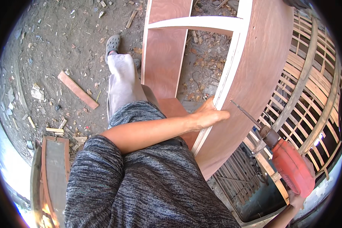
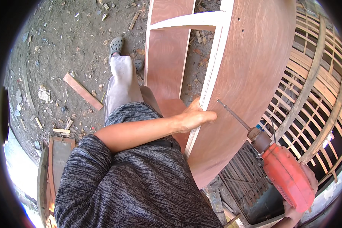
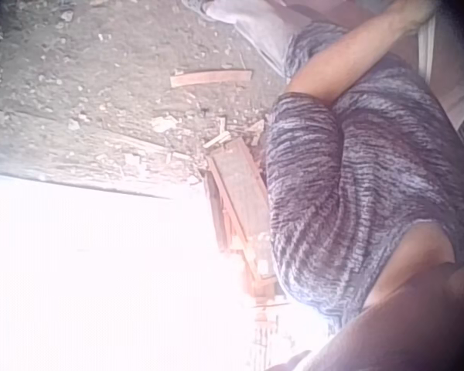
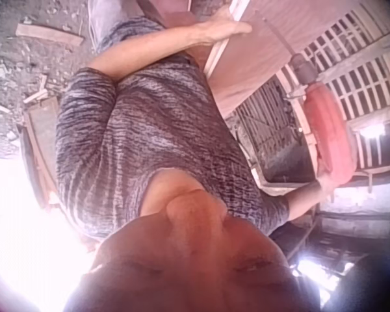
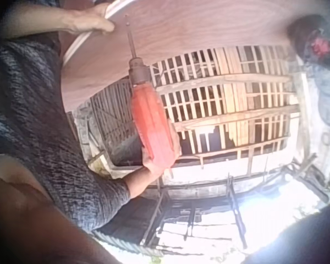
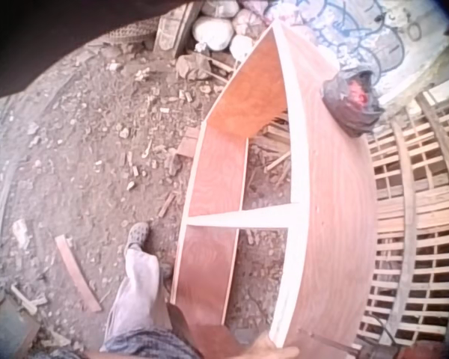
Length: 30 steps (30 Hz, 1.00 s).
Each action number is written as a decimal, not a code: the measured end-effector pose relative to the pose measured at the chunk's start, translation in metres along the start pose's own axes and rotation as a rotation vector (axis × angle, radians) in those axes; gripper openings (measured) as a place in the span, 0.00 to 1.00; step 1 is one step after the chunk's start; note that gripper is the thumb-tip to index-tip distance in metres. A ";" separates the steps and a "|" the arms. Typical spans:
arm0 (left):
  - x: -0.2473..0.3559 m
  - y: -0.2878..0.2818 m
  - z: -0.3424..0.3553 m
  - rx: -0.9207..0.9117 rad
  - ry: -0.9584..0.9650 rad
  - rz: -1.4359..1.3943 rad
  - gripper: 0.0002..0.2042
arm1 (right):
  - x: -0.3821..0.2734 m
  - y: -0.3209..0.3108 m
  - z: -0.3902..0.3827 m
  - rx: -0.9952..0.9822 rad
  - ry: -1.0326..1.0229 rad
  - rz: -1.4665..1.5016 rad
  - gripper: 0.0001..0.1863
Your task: The person positions a wooden strip onto a cabinet frame, drills pilot holes using a power drill, and retrieves screws from a plastic bag to fasten the strip to the cabinet with the drill.
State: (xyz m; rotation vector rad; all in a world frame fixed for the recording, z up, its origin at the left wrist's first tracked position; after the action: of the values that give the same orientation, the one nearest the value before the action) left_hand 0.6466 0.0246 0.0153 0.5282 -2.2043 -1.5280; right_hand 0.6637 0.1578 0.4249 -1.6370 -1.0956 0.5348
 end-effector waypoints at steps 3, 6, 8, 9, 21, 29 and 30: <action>-0.001 0.001 0.001 0.005 -0.008 -0.025 0.22 | 0.000 -0.001 0.000 0.000 0.002 0.000 0.35; -0.004 -0.002 0.002 -0.003 -0.010 -0.005 0.22 | 0.001 -0.001 0.001 -0.001 0.002 0.001 0.35; -0.007 -0.004 0.003 -0.019 -0.018 0.015 0.22 | 0.001 0.000 0.002 -0.005 0.000 0.006 0.35; -0.009 -0.004 0.002 -0.022 0.000 0.012 0.25 | 0.001 0.001 0.003 -0.007 -0.001 0.009 0.36; 0.002 0.007 0.005 -0.179 0.075 -0.368 0.39 | 0.001 0.011 0.021 -0.040 -0.014 0.033 0.36; -0.003 0.004 0.008 -0.192 0.080 -0.378 0.39 | -0.011 0.019 0.023 -0.042 -0.044 0.018 0.34; -0.004 0.004 0.008 -0.188 0.081 -0.375 0.39 | -0.007 0.019 0.023 -0.009 0.021 0.068 0.33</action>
State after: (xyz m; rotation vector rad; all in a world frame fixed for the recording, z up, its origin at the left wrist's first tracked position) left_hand 0.6453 0.0337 0.0165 0.9646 -1.9500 -1.8397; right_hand 0.6492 0.1628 0.3980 -1.6890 -1.0308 0.5563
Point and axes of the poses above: each hand's wrist, its own z-axis towards the middle knuckle, its own y-axis out of the palm, x = y × z, the point moved 3 cm from there along z, towards the middle knuckle, and after that the axes turned 7 degrees about -z, right-handed, at the moved point
